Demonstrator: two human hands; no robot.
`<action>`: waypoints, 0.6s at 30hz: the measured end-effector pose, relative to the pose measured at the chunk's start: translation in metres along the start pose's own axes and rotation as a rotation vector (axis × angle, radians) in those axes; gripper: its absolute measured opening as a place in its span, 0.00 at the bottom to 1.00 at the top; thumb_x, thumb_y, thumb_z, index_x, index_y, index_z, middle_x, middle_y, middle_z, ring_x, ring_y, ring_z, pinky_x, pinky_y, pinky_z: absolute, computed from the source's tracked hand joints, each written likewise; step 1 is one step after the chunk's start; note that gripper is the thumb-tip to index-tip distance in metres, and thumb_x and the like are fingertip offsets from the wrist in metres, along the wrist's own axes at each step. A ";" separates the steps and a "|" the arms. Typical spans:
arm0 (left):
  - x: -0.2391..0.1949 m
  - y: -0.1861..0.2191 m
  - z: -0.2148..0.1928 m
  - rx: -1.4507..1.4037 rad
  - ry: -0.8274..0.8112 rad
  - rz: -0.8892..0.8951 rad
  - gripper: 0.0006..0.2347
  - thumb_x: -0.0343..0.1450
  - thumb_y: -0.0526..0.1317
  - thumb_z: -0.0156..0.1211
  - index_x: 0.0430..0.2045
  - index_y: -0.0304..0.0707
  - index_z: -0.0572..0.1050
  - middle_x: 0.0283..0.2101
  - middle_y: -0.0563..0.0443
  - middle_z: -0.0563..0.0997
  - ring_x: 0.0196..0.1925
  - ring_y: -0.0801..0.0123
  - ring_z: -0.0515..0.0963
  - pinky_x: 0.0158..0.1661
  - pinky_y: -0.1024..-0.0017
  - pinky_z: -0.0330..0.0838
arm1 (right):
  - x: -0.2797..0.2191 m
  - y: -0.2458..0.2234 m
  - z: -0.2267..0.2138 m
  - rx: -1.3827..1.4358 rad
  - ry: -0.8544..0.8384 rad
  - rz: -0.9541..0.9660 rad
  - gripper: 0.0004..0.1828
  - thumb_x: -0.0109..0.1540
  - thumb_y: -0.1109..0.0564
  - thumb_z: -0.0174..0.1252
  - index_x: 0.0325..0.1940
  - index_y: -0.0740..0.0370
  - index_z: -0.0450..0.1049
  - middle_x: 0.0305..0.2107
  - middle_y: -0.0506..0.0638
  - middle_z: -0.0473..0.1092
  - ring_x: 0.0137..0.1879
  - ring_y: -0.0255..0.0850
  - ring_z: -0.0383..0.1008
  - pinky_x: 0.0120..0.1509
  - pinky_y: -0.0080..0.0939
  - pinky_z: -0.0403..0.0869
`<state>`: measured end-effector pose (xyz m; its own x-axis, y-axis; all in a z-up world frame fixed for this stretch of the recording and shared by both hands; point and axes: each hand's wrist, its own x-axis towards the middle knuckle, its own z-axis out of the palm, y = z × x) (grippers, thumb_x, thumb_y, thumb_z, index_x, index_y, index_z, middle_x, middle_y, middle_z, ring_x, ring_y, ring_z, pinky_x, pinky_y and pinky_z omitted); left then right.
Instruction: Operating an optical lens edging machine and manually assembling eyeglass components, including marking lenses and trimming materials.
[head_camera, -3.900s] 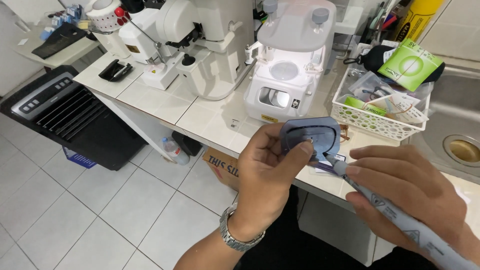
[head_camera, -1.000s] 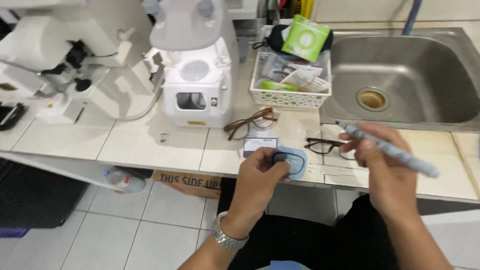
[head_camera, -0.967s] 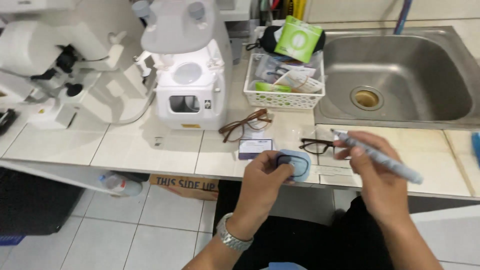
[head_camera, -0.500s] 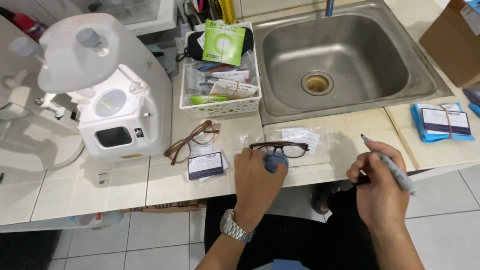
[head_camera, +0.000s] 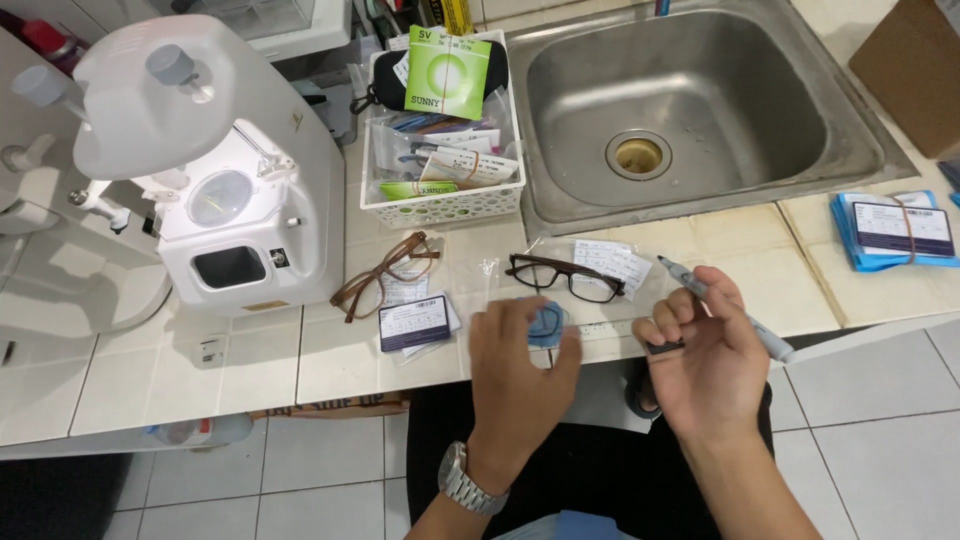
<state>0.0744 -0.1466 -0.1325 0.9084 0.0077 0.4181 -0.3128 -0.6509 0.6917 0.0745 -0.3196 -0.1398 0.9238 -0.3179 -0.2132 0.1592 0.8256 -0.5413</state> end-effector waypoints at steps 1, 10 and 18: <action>-0.002 0.009 -0.007 -0.154 -0.079 0.084 0.11 0.70 0.45 0.62 0.39 0.38 0.75 0.37 0.51 0.76 0.39 0.62 0.74 0.44 0.62 0.69 | -0.003 0.006 0.005 0.081 -0.027 0.029 0.06 0.64 0.56 0.55 0.44 0.55 0.75 0.23 0.47 0.57 0.27 0.37 0.54 0.36 0.37 0.58; -0.029 0.000 -0.014 -0.272 -0.240 0.170 0.09 0.76 0.43 0.56 0.30 0.37 0.74 0.31 0.54 0.75 0.37 0.63 0.75 0.43 0.62 0.68 | -0.034 0.050 0.003 0.009 -0.199 0.036 0.10 0.69 0.57 0.49 0.53 0.55 0.72 0.24 0.47 0.55 0.31 0.39 0.56 0.46 0.42 0.61; -0.046 -0.006 -0.019 -0.126 -0.180 0.156 0.12 0.75 0.46 0.56 0.39 0.37 0.79 0.40 0.49 0.79 0.44 0.61 0.79 0.41 0.60 0.69 | -0.046 0.058 0.012 -0.152 -0.081 0.107 0.13 0.73 0.47 0.45 0.55 0.55 0.66 0.22 0.45 0.53 0.27 0.37 0.55 0.53 0.45 0.68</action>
<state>0.0295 -0.1288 -0.1447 0.8775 -0.2282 0.4218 -0.4750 -0.5338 0.6996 0.0451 -0.2509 -0.1519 0.9587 -0.1882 -0.2132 0.0096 0.7706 -0.6373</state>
